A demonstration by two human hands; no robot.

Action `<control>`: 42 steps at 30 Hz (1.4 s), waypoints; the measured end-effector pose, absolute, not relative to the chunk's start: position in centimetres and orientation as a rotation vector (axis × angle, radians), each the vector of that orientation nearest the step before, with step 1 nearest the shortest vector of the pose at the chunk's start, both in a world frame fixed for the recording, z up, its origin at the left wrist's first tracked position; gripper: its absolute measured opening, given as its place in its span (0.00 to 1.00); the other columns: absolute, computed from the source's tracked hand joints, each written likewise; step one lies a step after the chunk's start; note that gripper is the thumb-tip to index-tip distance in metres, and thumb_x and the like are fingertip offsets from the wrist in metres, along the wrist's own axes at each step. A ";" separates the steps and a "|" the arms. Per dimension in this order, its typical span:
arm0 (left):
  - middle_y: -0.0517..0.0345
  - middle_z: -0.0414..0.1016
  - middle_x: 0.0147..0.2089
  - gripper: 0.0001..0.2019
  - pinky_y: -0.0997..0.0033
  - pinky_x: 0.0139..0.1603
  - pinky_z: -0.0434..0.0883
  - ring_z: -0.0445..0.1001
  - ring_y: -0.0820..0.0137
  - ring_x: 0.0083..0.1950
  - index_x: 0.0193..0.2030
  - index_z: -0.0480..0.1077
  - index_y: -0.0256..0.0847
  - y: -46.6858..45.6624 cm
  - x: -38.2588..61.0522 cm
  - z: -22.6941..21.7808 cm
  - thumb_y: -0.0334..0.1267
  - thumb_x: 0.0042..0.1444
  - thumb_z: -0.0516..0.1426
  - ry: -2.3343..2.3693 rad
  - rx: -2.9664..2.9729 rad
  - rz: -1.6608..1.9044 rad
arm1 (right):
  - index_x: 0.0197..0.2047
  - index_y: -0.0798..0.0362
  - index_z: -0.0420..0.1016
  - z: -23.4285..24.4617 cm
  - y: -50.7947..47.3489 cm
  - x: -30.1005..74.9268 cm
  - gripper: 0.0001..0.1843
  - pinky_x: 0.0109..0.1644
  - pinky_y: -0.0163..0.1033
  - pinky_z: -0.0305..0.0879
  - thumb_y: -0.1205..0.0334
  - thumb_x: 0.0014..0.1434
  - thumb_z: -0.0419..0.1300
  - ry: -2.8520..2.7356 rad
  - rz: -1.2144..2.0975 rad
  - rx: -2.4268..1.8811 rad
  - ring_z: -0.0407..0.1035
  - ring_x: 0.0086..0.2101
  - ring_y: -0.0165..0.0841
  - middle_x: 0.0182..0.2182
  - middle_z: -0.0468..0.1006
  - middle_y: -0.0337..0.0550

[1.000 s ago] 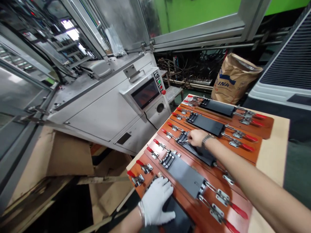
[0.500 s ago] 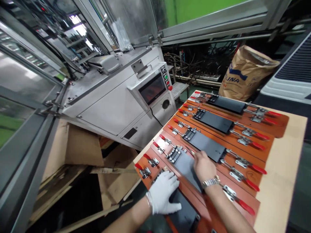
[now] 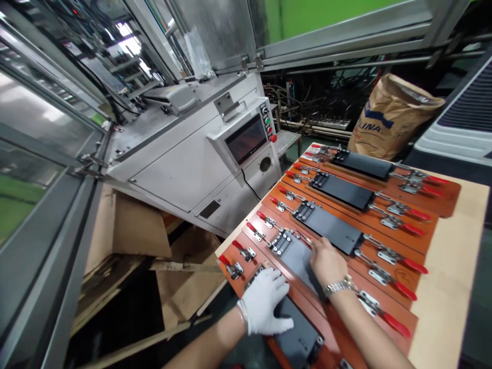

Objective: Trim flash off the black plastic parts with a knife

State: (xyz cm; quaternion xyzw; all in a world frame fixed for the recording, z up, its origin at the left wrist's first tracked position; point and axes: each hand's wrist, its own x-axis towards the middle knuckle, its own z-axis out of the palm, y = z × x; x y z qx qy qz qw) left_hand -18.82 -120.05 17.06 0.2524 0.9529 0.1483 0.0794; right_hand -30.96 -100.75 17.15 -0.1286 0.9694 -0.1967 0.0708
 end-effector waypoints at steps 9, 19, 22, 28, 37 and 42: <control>0.44 0.77 0.48 0.35 0.46 0.63 0.65 0.71 0.51 0.52 0.47 0.74 0.36 -119.9 -18.9 17.3 0.70 0.53 0.54 2.819 0.737 0.405 | 0.48 0.53 0.76 17.8 -102.8 -33.0 0.08 0.43 0.41 0.74 0.60 0.71 0.57 2.890 -0.608 -0.446 0.73 0.37 0.30 0.45 0.78 0.43; 0.45 0.74 0.37 0.24 0.53 0.49 0.71 0.71 0.58 0.41 0.38 0.73 0.33 -120.5 -18.7 15.9 0.57 0.59 0.53 2.912 1.197 0.450 | 0.50 0.53 0.76 16.0 -103.3 -27.5 0.09 0.45 0.43 0.75 0.63 0.71 0.57 2.899 -0.818 -0.543 0.75 0.40 0.32 0.44 0.79 0.42; 0.47 0.72 0.34 0.22 0.58 0.37 0.69 0.69 0.60 0.35 0.36 0.72 0.35 -120.5 -18.7 16.0 0.55 0.59 0.53 2.907 1.264 0.469 | 0.47 0.54 0.77 15.5 -103.6 -26.9 0.07 0.43 0.41 0.75 0.64 0.70 0.58 2.890 -0.875 -0.557 0.74 0.37 0.31 0.40 0.79 0.40; 0.51 0.70 0.31 0.20 0.61 0.30 0.63 0.66 0.63 0.31 0.32 0.71 0.37 -120.7 -18.8 16.3 0.54 0.58 0.53 2.941 1.305 0.479 | 0.48 0.55 0.76 14.5 -103.4 -26.0 0.08 0.46 0.44 0.75 0.63 0.70 0.57 2.959 -1.013 -0.392 0.75 0.42 0.34 0.44 0.78 0.43; 0.55 0.66 0.25 0.19 0.61 0.27 0.58 0.62 0.66 0.27 0.26 0.69 0.40 -120.6 -18.7 16.7 0.53 0.58 0.54 3.056 1.345 0.464 | 0.49 0.54 0.76 14.4 -103.4 -24.5 0.08 0.45 0.44 0.75 0.64 0.70 0.58 2.916 -1.071 -0.304 0.75 0.42 0.34 0.45 0.79 0.43; 0.55 0.67 0.27 0.18 0.60 0.28 0.58 0.63 0.65 0.29 0.27 0.69 0.40 -120.7 -18.5 16.5 0.53 0.58 0.54 3.049 1.317 0.453 | 0.50 0.54 0.76 15.0 -103.6 -23.1 0.09 0.50 0.45 0.75 0.66 0.70 0.57 2.854 -1.008 -0.334 0.75 0.45 0.34 0.47 0.79 0.43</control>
